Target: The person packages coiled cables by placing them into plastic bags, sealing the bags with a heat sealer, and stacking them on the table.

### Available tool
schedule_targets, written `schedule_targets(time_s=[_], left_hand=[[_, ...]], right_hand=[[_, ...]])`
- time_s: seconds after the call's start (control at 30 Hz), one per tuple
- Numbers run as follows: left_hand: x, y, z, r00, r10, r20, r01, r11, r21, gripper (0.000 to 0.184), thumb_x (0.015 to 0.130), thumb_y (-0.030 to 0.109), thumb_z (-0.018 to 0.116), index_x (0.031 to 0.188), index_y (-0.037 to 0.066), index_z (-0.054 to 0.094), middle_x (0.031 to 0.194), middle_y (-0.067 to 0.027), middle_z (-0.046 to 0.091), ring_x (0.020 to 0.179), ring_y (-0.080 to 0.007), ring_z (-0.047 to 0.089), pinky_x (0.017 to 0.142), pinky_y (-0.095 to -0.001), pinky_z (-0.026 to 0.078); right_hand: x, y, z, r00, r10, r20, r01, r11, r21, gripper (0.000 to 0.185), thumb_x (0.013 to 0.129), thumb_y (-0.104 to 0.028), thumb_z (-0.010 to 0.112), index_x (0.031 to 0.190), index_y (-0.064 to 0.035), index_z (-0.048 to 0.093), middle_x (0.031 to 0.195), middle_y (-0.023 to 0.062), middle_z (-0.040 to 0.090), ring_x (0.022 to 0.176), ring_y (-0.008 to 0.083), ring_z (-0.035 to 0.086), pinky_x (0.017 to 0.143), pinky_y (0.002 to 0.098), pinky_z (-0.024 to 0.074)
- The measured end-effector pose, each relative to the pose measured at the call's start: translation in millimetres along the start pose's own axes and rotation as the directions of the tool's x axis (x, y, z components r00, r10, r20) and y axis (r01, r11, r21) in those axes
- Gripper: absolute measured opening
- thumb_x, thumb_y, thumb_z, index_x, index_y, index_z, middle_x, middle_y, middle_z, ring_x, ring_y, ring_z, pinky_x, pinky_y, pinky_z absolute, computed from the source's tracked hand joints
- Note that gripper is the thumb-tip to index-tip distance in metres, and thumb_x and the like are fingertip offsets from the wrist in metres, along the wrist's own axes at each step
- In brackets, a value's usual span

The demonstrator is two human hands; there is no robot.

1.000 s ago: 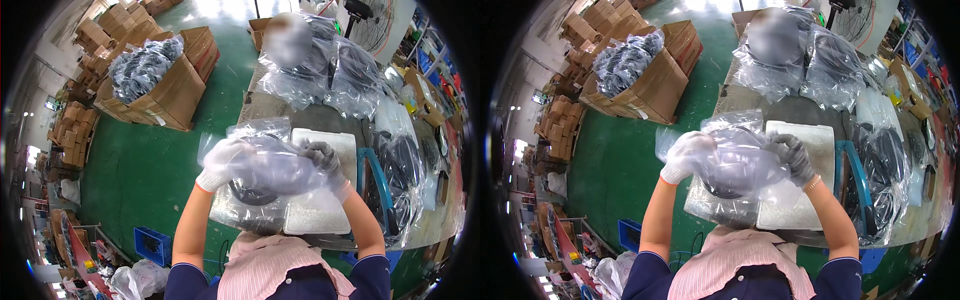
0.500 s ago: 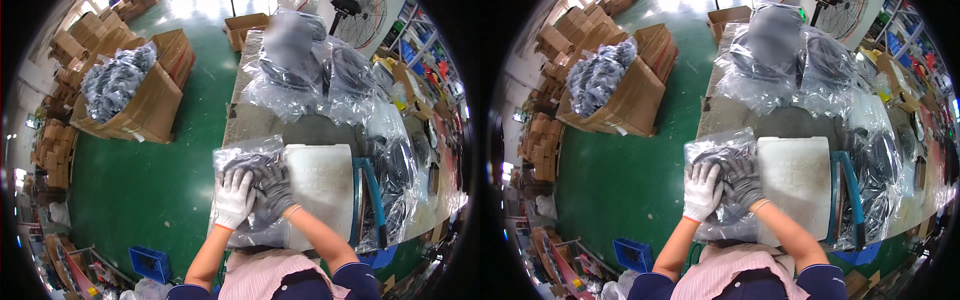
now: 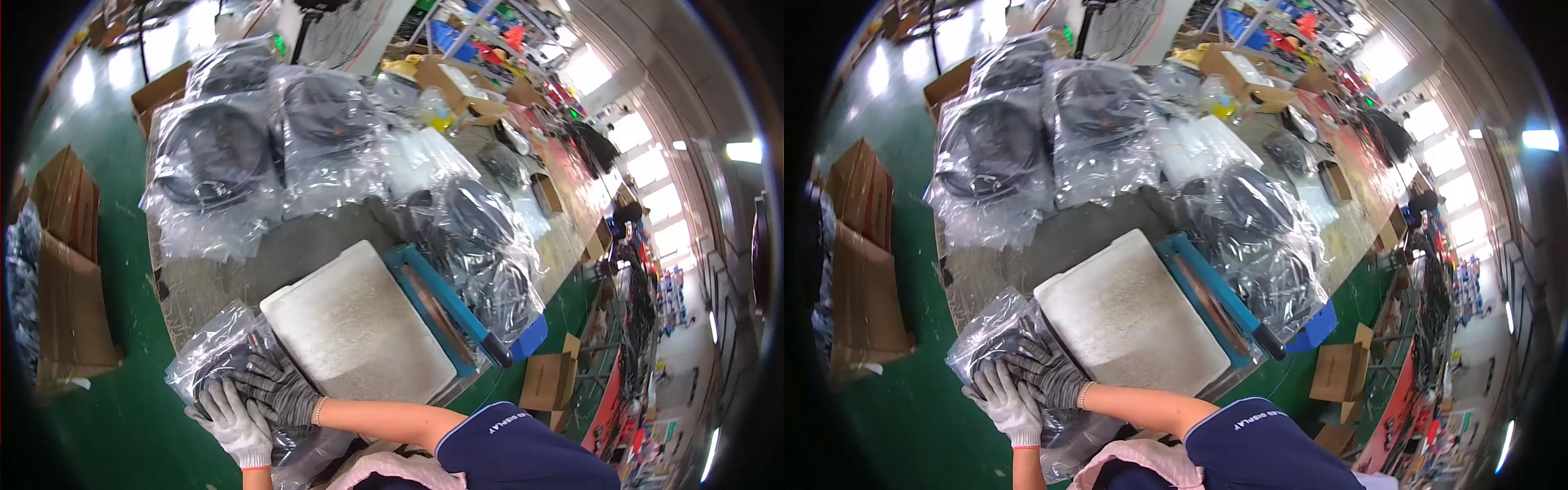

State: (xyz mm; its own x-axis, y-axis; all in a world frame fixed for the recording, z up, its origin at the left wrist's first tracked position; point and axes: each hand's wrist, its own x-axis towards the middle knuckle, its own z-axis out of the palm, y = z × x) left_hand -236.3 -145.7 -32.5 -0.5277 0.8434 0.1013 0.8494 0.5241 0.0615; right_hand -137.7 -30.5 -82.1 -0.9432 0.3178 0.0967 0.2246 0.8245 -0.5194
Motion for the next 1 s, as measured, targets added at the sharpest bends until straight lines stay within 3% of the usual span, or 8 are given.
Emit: schedule_targets(time_s=[0.23, 0.3, 0.37, 0.47, 0.5, 0.6, 0.77, 1.0], left_hand=[[-15.5, 12.3, -4.0, 0.996, 0.025, -0.088, -0.02, 0.998, 0.052, 0.059, 0.092, 0.03, 0.052, 0.14, -0.003, 0.046, 0.144, -0.0217, 0.046, 0.139, -0.0391, 0.036, 0.119, -0.0662, 0.009], [-21.1, 9.4, 5.2, 0.996, 0.034, -0.082, -0.029, 0.998, 0.057, 0.061, 0.092, 0.031, 0.052, 0.14, -0.005, 0.045, 0.145, -0.024, 0.045, 0.14, -0.0402, 0.036, 0.118, -0.0681, 0.008], [-24.0, 14.1, 4.9, 0.97, 0.104, -0.218, -0.083, 0.991, 0.107, 0.058, 0.089, 0.03, 0.059, 0.135, -0.003, 0.049, 0.139, -0.0238, 0.049, 0.134, -0.0413, 0.042, 0.116, -0.0661, 0.016], [-40.5, 38.9, -28.6, 0.978, 0.078, -0.193, -0.063, 0.995, 0.083, 0.057, 0.093, 0.027, 0.058, 0.138, -0.005, 0.048, 0.142, -0.0285, 0.046, 0.136, -0.0461, 0.039, 0.117, -0.0621, 0.021], [-47.1, 46.4, -31.9, 0.975, 0.078, -0.21, -0.063, 0.995, 0.08, 0.057, 0.093, 0.027, 0.058, 0.139, -0.005, 0.047, 0.141, -0.0283, 0.047, 0.135, -0.0464, 0.039, 0.116, -0.0621, 0.022], [-58.2, 72.8, -34.7, 0.949, 0.08, -0.304, -0.056, 0.995, 0.087, 0.055, 0.091, 0.027, 0.061, 0.136, -0.003, 0.051, 0.137, -0.0265, 0.05, 0.132, -0.0467, 0.043, 0.115, -0.0621, 0.024], [-55.0, 151.6, -77.7, 0.981, 0.052, -0.188, -0.032, 0.994, 0.104, 0.057, 0.096, 0.044, 0.057, 0.137, 0.004, 0.052, 0.136, -0.0262, 0.054, 0.133, -0.044, 0.044, 0.112, -0.0641, 0.028], [-52.0, 245.0, -68.2, 0.988, 0.053, -0.145, -0.011, 0.961, 0.275, 0.054, 0.093, 0.047, 0.061, 0.131, 0.009, 0.057, 0.134, -0.0216, 0.057, 0.133, -0.0433, 0.045, 0.114, -0.0652, 0.025]], right_hand=[[-16.0, -8.5, -22.9, 0.998, 0.049, 0.038, -0.049, 0.999, 0.013, 0.06, 0.093, -0.044, 0.05, 0.148, -0.0186, 0.048, 0.161, 0.0052, 0.033, 0.152, 0.0297, 0.018, 0.12, 0.0627, 0.0007], [-52.2, -19.0, -46.4, 0.98, 0.103, -0.169, -0.066, 0.975, 0.214, 0.055, 0.094, -0.032, 0.055, 0.146, -0.0158, 0.048, 0.156, 0.0117, 0.038, 0.145, 0.0303, 0.033, 0.12, 0.0513, 0.0222], [-106.0, -16.4, -103.4, 0.956, 0.084, -0.281, 0.062, 0.879, 0.473, 0.057, 0.091, -0.018, 0.063, 0.145, -0.0106, 0.047, 0.143, 0.0152, 0.052, 0.129, 0.031, 0.053, 0.11, 0.04, 0.0414], [-220.1, 42.3, -153.8, 0.829, 0.367, -0.423, 0.125, 0.615, 0.778, 0.05, 0.095, -0.018, 0.069, 0.14, -0.0072, 0.051, 0.141, 0.012, 0.056, 0.124, 0.025, 0.058, 0.108, 0.0372, 0.0429], [-250.3, 40.0, -219.8, 0.777, 0.54, -0.324, 0.195, 0.283, 0.939, 0.043, 0.098, -0.023, 0.064, 0.137, -0.0072, 0.054, 0.135, 0.0098, 0.058, 0.122, 0.0234, 0.057, 0.106, 0.0363, 0.0436], [-319.7, 116.2, -297.2, 0.293, 0.884, -0.365, 0.041, 0.37, 0.928, 0.027, 0.098, -0.016, 0.061, 0.123, -0.0075, 0.064, 0.109, 0.003, 0.067, 0.1, 0.0131, 0.061, 0.088, 0.0303, 0.0502], [-432.8, 328.5, -309.6, 0.116, 0.901, -0.417, -0.374, 0.429, 0.822, 0.046, 0.095, -0.023, 0.066, 0.138, -0.0131, 0.057, 0.103, -0.001, 0.067, 0.088, 0.0083, 0.059, 0.075, 0.0252, 0.0481], [-418.7, 462.8, -377.8, 0.234, 0.783, -0.577, -0.533, 0.599, 0.597, 0.049, 0.092, -0.025, 0.068, 0.137, -0.0094, 0.056, 0.123, 0.0137, 0.068, 0.108, 0.0246, 0.065, 0.095, 0.0339, 0.0496]])
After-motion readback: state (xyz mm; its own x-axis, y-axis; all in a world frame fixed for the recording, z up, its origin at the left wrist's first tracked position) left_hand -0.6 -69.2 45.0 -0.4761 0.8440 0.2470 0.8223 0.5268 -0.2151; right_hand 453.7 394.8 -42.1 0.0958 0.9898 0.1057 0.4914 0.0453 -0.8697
